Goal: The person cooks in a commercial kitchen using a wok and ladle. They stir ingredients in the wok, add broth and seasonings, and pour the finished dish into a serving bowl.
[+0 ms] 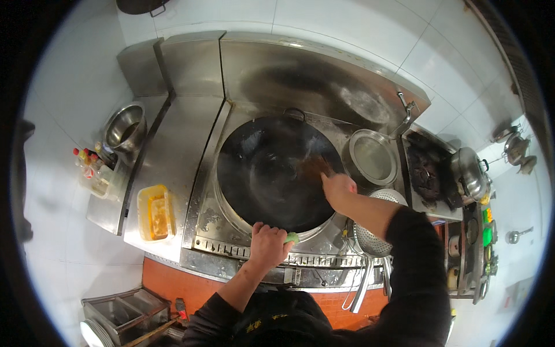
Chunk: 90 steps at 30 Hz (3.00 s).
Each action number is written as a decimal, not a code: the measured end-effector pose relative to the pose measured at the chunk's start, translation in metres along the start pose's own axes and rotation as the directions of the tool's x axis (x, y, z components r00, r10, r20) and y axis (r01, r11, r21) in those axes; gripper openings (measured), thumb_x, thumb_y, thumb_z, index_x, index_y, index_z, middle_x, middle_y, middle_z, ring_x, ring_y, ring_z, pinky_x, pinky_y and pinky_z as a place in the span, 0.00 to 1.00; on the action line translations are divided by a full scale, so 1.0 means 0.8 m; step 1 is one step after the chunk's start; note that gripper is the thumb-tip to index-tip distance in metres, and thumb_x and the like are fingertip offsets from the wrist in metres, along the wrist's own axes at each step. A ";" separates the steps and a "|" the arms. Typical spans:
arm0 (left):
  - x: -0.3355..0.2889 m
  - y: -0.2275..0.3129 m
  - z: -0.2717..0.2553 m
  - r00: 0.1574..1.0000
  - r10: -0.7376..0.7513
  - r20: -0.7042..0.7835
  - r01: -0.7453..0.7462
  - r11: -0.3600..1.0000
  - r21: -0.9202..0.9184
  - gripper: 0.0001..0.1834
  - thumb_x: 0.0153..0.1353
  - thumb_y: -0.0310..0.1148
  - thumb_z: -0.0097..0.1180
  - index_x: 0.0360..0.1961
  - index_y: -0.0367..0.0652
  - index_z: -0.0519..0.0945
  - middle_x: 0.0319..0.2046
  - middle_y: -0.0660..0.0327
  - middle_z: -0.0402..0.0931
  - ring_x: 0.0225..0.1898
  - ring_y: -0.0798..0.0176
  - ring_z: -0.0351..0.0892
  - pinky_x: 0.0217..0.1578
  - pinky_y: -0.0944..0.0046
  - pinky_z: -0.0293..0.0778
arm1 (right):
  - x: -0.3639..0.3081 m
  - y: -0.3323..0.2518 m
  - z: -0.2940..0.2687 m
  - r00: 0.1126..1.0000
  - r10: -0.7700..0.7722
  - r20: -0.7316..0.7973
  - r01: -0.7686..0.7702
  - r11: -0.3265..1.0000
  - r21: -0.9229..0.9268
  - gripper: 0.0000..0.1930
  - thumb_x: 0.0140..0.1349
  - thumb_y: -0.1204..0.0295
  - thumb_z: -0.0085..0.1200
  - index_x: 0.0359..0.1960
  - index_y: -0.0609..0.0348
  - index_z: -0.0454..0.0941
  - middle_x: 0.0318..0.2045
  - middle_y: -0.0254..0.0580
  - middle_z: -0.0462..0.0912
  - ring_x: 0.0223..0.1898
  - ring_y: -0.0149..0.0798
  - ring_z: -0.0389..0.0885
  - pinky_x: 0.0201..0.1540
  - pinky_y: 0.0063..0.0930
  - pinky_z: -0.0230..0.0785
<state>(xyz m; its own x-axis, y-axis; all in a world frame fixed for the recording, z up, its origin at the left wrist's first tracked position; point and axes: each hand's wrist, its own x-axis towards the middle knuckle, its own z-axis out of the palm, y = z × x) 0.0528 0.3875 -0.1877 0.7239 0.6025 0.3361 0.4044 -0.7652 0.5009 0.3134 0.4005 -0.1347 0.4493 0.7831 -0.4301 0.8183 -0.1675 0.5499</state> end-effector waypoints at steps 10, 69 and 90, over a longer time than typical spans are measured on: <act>0.000 0.000 0.000 1.000 0.020 0.003 -0.020 1.000 -0.009 0.13 0.48 0.42 0.66 0.23 0.46 0.78 0.22 0.58 0.76 0.31 0.51 0.76 0.51 0.46 0.65 | -0.050 -0.019 -0.015 0.857 -0.506 0.102 0.451 0.830 0.327 0.42 0.47 0.68 0.61 0.68 0.41 0.61 0.41 0.51 0.85 0.38 0.51 0.86 0.38 0.41 0.79; 0.017 -0.070 0.080 0.436 -0.714 0.547 0.444 -0.358 -0.822 0.09 0.57 0.25 0.41 0.31 0.31 0.73 0.34 0.46 0.77 0.39 0.44 0.80 0.44 0.47 0.81 | -0.457 0.102 0.614 0.663 0.393 0.637 -0.525 -0.362 0.770 0.35 0.65 0.48 0.48 0.59 0.71 0.71 0.56 0.66 0.76 0.61 0.54 0.73 0.64 0.38 0.62; 0.050 -0.007 -0.144 0.667 -0.743 -0.062 0.613 0.593 -0.522 0.04 0.46 0.25 0.53 0.18 0.39 0.72 0.17 0.62 0.68 0.16 0.63 0.71 0.12 0.62 0.64 | -0.455 0.138 0.422 0.894 0.447 0.028 0.113 -0.285 0.952 0.28 0.54 0.87 0.54 0.58 0.55 0.67 0.38 0.42 0.79 0.34 0.39 0.82 0.35 0.33 0.75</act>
<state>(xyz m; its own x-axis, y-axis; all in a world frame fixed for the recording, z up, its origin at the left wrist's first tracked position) 0.0151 0.4417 -0.0851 0.1477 0.9841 -0.0990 0.3915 0.0338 0.9196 0.3612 -0.1051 -0.1587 0.7775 0.6086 -0.1585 0.1585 -0.4335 -0.8871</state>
